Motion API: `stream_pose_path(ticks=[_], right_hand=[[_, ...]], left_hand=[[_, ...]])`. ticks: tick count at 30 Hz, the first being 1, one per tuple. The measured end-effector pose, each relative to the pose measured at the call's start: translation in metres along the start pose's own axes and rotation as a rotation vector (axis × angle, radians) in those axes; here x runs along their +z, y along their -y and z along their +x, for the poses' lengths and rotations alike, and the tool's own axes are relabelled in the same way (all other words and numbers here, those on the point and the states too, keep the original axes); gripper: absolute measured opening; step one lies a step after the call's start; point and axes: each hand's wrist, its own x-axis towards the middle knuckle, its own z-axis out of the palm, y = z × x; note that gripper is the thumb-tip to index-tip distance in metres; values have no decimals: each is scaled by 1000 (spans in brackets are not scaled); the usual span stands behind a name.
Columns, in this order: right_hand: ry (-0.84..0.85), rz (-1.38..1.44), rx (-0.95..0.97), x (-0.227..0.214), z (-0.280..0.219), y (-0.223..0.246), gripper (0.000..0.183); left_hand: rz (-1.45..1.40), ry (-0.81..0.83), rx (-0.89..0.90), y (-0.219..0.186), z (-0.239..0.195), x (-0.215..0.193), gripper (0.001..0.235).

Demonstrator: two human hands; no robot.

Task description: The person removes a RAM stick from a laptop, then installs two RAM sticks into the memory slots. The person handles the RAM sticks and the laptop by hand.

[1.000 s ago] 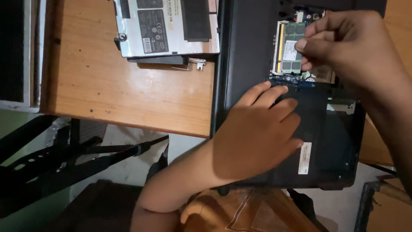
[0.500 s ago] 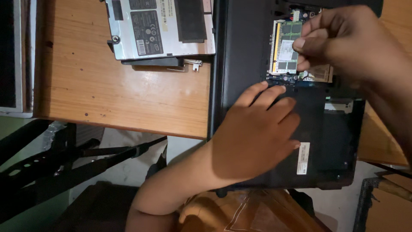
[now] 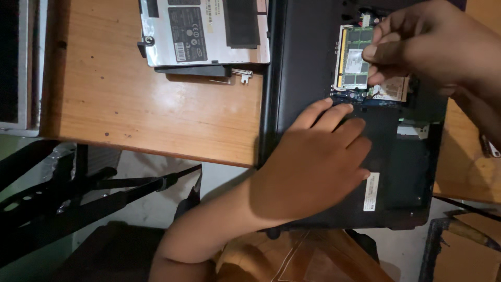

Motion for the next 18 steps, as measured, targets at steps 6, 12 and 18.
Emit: stream_pose_path(ticks=[6,12,18], right_hand=[[-67,21,-44,1,-3,-5,11],[-56,94,-30,1,0,-13,11],[-42,64,-25,0,-3,-11,14]], left_hand=[[9,-16,-7,-1,-1,1,35],[14,14,-6,0,0,2,38],[-14,-3,-5,0,0,1,37]])
